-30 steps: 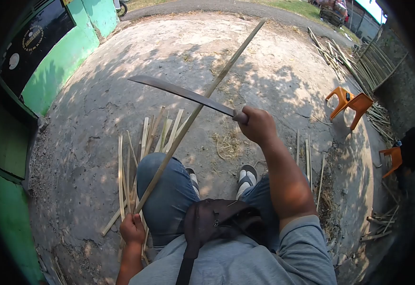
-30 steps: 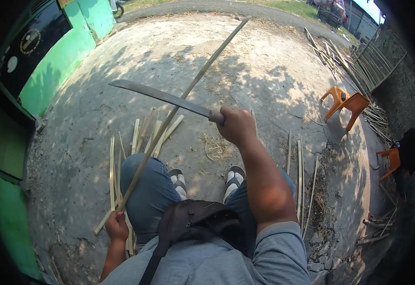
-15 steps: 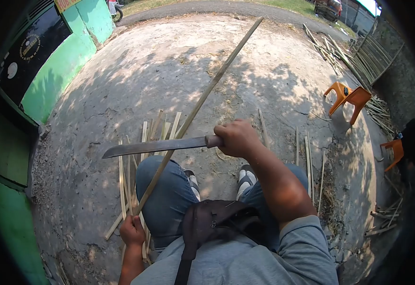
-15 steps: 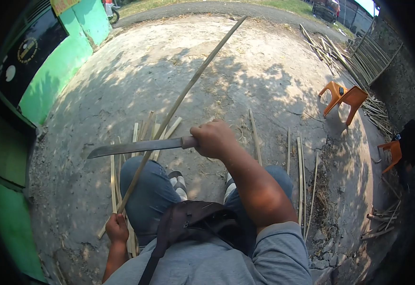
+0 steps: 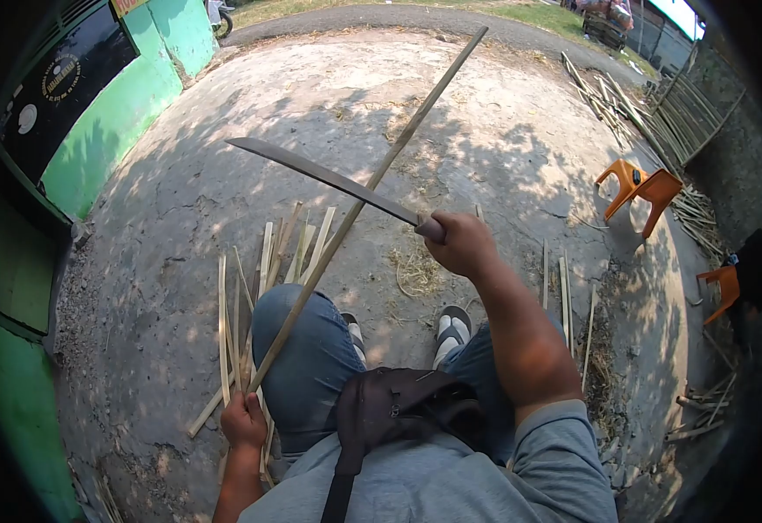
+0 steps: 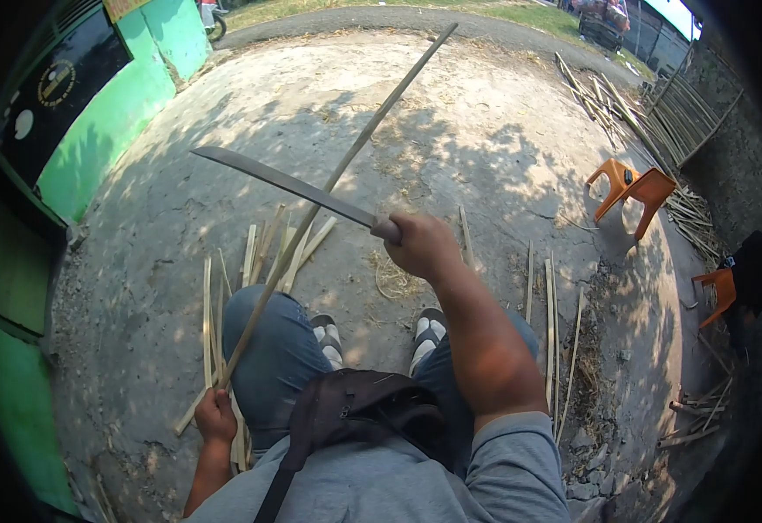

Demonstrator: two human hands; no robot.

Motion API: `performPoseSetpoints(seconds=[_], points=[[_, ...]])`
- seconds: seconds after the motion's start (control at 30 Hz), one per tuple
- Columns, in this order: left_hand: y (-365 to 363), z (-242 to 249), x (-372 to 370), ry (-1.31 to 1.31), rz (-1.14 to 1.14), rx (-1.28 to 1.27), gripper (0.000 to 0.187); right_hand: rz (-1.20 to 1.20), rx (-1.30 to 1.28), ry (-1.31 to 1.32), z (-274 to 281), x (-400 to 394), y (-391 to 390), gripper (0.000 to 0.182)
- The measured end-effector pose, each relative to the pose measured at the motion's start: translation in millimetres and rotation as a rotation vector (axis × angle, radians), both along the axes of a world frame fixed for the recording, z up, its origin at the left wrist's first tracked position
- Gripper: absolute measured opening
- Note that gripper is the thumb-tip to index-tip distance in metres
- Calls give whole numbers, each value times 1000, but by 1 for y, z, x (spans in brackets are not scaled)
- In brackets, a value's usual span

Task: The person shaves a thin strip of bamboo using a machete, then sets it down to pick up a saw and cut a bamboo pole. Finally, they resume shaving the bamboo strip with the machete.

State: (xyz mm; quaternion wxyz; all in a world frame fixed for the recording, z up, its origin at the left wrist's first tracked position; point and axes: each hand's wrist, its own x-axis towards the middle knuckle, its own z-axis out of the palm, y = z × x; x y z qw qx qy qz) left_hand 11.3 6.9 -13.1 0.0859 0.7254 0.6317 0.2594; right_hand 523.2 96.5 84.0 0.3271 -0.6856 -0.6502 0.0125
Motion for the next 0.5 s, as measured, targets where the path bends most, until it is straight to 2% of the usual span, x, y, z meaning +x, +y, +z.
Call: performPoseSetpoints(seconds=[0.1, 0.2, 0.3, 0.43, 0.5], points=[[0, 1, 3, -32, -13, 12, 61, 190, -16, -196, -5, -24, 0, 16], [0, 10, 2, -9, -11, -12, 61, 297, 33, -282, -1, -34, 1, 19], [5, 13, -2, 9, -42, -44, 62, 235, -54, -276, 5, -27, 0, 14], [7, 7, 0, -15, -51, -30, 61, 16, -64, -91, 1, -7, 3, 15], [4, 10, 2, -16, -45, -38, 61, -6, -57, -102, 1, -3, 0, 14]])
